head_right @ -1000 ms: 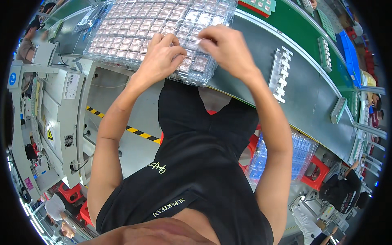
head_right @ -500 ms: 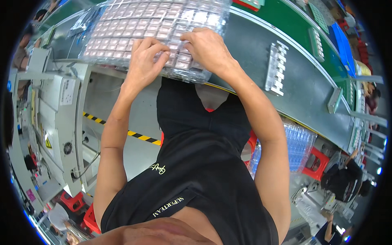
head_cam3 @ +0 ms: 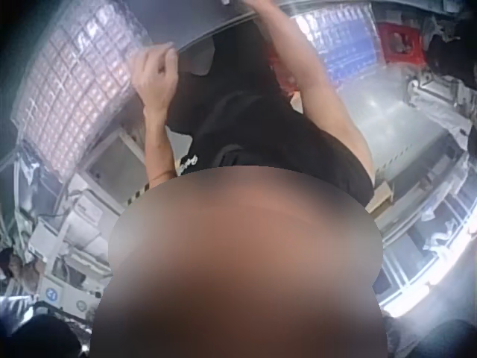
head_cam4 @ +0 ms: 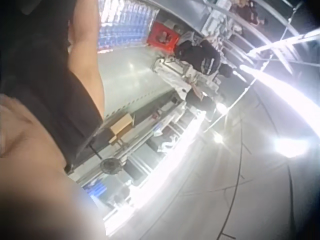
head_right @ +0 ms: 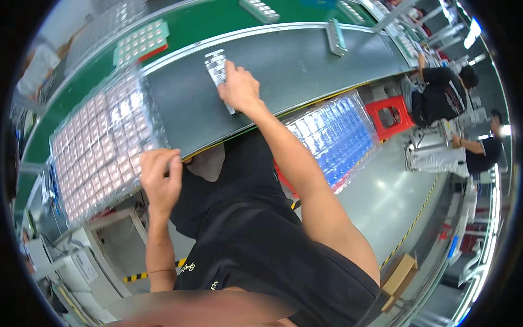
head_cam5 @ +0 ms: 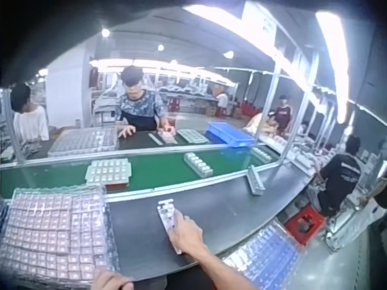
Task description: Assembling small electronic components into plastic trays on an assembly line.
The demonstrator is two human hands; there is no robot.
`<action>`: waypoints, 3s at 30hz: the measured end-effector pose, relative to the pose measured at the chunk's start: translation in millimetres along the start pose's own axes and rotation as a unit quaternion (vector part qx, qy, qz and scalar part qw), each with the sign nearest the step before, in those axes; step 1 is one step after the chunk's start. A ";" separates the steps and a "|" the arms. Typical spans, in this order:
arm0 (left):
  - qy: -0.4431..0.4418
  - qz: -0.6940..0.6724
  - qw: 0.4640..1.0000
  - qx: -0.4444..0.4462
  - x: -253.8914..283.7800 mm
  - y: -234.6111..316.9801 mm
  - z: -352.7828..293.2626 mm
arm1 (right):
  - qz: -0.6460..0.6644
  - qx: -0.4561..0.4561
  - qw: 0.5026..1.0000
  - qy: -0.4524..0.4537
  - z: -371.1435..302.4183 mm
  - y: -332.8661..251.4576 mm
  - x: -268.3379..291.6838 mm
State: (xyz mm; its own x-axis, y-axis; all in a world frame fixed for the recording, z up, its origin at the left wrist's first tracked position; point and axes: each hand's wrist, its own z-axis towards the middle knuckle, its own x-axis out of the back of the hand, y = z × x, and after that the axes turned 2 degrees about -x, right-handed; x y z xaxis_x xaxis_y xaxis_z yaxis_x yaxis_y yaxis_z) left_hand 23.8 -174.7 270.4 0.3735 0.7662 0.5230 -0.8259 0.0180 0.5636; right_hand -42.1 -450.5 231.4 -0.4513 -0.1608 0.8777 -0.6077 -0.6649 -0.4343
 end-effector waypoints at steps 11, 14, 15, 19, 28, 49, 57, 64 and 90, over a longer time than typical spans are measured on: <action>-0.054 -0.005 0.998 -0.012 -98.7 -17.1 17.4 | -0.061 -0.069 0.990 0.104 45.8 125.3 42.8; -0.065 0.007 0.998 0.002 -106.5 -27.0 13.9 | -0.107 -0.119 0.979 0.129 75.9 170.6 57.9; -0.076 0.012 0.997 0.018 -108.9 -30.1 11.9 | -0.131 -0.128 0.974 0.135 87.9 185.4 62.3; -0.087 0.037 0.995 0.025 -118.8 -33.3 10.8 | -0.220 -0.093 0.948 0.210 129.8 247.9 71.3; -0.094 0.113 0.989 0.022 -127.6 -34.1 13.0 | -0.315 -0.174 0.911 0.199 182.4 296.9 86.1; -0.097 0.134 0.986 0.027 -131.3 -33.5 14.7 | -0.240 -0.278 0.923 0.117 196.3 358.5 123.5; -0.106 0.157 0.981 0.045 -134.2 -33.4 13.4 | -0.251 -0.256 0.925 0.122 207.3 400.4 139.1; -0.110 0.168 0.978 0.049 -129.5 -36.1 15.2 | -0.255 -0.238 0.930 0.112 213.2 437.4 152.7; -0.087 0.187 0.979 0.002 -126.5 -41.3 16.9 | -0.319 0.004 0.947 0.034 238.2 613.3 185.4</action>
State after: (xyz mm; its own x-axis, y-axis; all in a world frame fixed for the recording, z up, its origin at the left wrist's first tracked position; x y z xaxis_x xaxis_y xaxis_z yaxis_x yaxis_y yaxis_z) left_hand 17.8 -283.2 191.7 0.1125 0.5977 0.7938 -0.9171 -0.2451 0.3145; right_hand -342.9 -1061.9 176.0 -0.0340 0.3229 0.9458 -0.7666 -0.6156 0.1826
